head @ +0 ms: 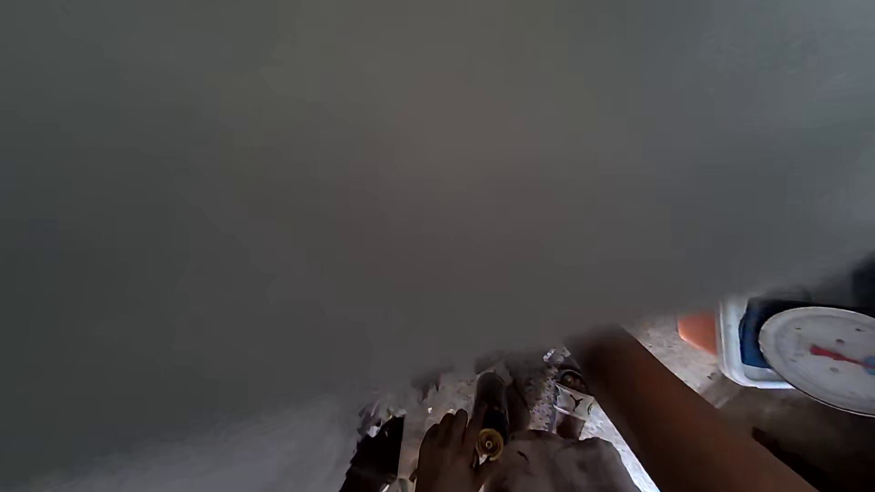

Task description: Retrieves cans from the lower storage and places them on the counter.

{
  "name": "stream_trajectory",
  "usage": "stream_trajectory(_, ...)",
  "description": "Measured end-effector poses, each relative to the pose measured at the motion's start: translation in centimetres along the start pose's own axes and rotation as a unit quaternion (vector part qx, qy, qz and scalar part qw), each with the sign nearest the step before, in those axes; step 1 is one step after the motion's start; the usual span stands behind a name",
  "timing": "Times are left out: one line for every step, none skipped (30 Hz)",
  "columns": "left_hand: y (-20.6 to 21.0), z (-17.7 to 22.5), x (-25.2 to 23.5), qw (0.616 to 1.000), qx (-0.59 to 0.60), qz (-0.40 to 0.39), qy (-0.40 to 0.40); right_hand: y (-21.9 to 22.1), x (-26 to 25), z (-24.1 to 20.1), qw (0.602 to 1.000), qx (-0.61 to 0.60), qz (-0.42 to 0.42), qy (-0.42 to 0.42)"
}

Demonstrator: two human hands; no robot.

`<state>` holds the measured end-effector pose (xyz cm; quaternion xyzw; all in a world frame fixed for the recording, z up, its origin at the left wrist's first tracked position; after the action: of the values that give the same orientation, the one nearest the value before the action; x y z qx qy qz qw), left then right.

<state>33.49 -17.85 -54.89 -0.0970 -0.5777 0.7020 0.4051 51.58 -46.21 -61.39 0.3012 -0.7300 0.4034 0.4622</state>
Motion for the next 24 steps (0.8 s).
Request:
stream_trajectory(-0.1, 0.2, 0.1, 1.0, 0.0, 0.0, -0.001, 2.7, -4.3, 2.2, 0.993, -0.042, 0.109, -0.011)
stream_trajectory(-0.3, 0.5, 0.3, 1.0, 0.001, -0.001, -0.004, 4.6, -8.0, 4.4, 0.983, -0.051, 0.175, -0.015)
stream_trajectory(-0.6, 1.0, 0.4, 1.0, 0.006, -0.001, -0.007, 5.8, -9.8, 6.3, 0.983, -0.025, 0.18, -0.019)
stream_trajectory(-1.2, 1.5, 0.6, 1.0, 0.011, -0.001, -0.01, 6.6, -9.8, 7.9, 0.985, -0.006, 0.173, -0.017)
stream_trajectory(-2.1, 2.2, 0.8, 1.0, 0.024, -0.01, -0.014, 7.5, -8.5, 9.3, 0.986, -0.003, 0.165, -0.011)
stream_trajectory(-3.1, 2.9, 1.1, 0.999, 0.04, -0.02, -0.019, 8.5, -6.4, 10.5, 0.987, -0.015, 0.16, 0.003)
stream_trajectory(-4.2, 3.8, 1.5, 0.999, 0.045, -0.021, -0.021, 9.6, -3.8, 11.6, 0.986, -0.041, 0.159, 0.032)
stream_trajectory(-5.5, 4.7, 2.0, 0.998, 0.05, -0.018, -0.019, 10.8, -0.7, 12.5, 0.983, -0.075, 0.152, 0.065)
stream_trajectory(-6.9, 5.6, 2.5, 0.999, 0.048, -0.009, -0.016, 12.1, 2.5, 13.2, 0.98, -0.105, 0.133, 0.105)
stream_trajectory(-8.3, 6.5, 3.2, 0.999, 0.046, 0.002, -0.015, 13.3, 5.8, 13.9, 0.975, -0.136, 0.104, 0.143)
stream_trajectory(-9.9, 7.4, 3.9, 0.999, 0.05, 0.003, -0.016, 14.6, 9.0, 14.4, 0.968, -0.166, 0.077, 0.17)
stream_trajectory(-11.6, 8.4, 4.7, 0.998, 0.057, 0.003, -0.019, 16.0, 12.0, 14.8, 0.962, -0.194, 0.06, 0.183)
stream_trajectory(-13.4, 9.3, 5.6, 0.998, 0.065, -0.001, -0.024, 17.2, 15.0, 15.0, 0.955, -0.231, 0.05, 0.182)
stream_trajectory(-15.3, 10.2, 6.7, 0.997, 0.068, 0.001, -0.029, 18.4, 17.8, 14.9, 0.946, -0.27, 0.044, 0.174)
stream_trajectory(-17.3, 11.1, 8.1, 0.997, 0.068, 0.006, -0.034, 19.5, 20.4, 14.8, 0.938, -0.305, 0.039, 0.159)
stream_trajectory(-19.4, 12.1, 9.6, 0.997, 0.067, 0.017, -0.039, 20.0, 23.0, 14.3, 0.932, -0.333, 0.043, 0.139)
stream_trajectory(-21.6, 13.0, 11.3, 0.996, 0.065, 0.031, -0.045, 20.0, 25.7, 13.4, 0.928, -0.351, 0.044, 0.117)
stream_trajectory(-23.8, 14.0, 13.2, 0.996, 0.059, 0.051, -0.052, 19.5, 28.5, 12.2, 0.93, -0.353, 0.046, 0.09)
stream_trajectory(-25.9, 14.9, 15.3, 0.994, 0.05, 0.076, -0.059, 18.9, 31.3, 10.8, 0.937, -0.34, 0.045, 0.063)
stream_trajectory(-28.0, 15.9, 17.7, 0.991, 0.041, 0.103, -0.071, 18.1, 34.1, 9.3, 0.949, -0.312, 0.04, 0.036)
stream_trajectory(-30.1, 17.0, 20.0, 0.987, 0.035, 0.13, -0.085, 17.0, 36.8, 7.8, 0.96, -0.278, 0.036, 0.002)
stream_trajectory(-32.1, 18.1, 22.4, 0.983, 0.036, 0.149, -0.101, 15.7, 39.5, 6.1, 0.969, -0.244, 0.034, -0.036)
stream_trajectory(-33.9, 19.1, 24.8, 0.978, 0.029, 0.175, -0.112, 14.5, 42.1, 4.4, 0.974, -0.211, 0.028, -0.073)
stream_trajectory(-35.6, 19.9, 27.2, 0.971, 0.01, 0.209, -0.118, 13.5, 44.6, 2.7, 0.979, -0.174, 0.02, -0.103)
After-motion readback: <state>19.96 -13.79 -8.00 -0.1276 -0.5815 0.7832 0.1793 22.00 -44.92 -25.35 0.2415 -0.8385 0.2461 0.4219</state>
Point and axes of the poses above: each hand's wrist, its own x-axis away from the middle knuckle, its own y-axis out of the palm, z = x × y, the point moved 4 cm from there along -x, towards the middle knuckle, and after that the axes turned 5 degrees about -z, right-handed, at the moved point
